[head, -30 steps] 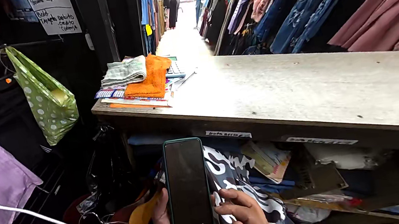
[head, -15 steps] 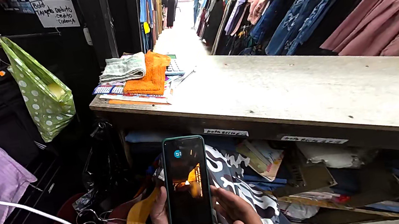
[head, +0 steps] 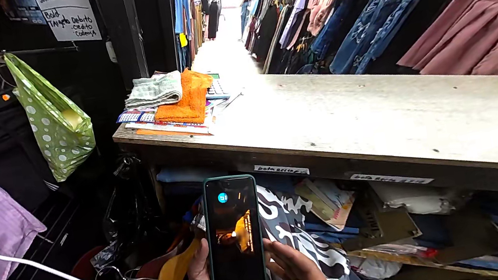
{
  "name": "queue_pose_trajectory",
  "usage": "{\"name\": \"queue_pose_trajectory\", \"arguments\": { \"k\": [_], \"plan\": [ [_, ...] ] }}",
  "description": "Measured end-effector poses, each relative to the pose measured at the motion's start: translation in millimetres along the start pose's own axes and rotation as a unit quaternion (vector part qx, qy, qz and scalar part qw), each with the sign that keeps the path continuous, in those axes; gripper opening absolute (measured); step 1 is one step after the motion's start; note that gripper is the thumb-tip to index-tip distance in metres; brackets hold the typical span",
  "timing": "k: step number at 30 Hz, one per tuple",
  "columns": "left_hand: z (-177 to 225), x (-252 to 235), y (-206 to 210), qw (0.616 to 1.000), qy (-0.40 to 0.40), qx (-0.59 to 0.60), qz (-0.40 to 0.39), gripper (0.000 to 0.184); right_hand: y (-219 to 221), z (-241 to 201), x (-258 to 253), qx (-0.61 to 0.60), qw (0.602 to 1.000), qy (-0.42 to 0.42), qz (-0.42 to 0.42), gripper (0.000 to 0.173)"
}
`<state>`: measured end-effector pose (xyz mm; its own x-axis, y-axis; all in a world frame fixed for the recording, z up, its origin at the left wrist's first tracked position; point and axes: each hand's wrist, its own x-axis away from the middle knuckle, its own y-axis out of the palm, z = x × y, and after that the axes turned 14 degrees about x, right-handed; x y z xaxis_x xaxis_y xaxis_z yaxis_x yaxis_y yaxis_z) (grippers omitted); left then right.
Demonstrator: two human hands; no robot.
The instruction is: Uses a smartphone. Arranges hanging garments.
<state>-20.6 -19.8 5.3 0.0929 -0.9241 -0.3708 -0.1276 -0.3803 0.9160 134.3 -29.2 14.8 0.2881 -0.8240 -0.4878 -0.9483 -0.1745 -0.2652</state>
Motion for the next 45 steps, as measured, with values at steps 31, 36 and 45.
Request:
{"name": "queue_pose_trajectory", "arguments": {
  "k": [31,36,45],
  "plan": [
    [-2.1,-3.0,4.8,0.999,-0.018,0.010,-0.038,0.033,16.1,-4.5,-84.5,0.330,0.929,-0.167,0.006,0.057],
    [0.9,-1.0,-3.0,0.999,-0.012,-0.007,-0.039,0.035,4.7,-14.5,-76.5,0.207,0.963,-0.161,0.054,0.057],
    [0.2,1.6,-2.9,0.999,-0.005,-0.024,-0.027,0.035,-15.6,-14.0,-39.6,0.165,0.977,-0.118,0.059,0.048]
  ]
}}
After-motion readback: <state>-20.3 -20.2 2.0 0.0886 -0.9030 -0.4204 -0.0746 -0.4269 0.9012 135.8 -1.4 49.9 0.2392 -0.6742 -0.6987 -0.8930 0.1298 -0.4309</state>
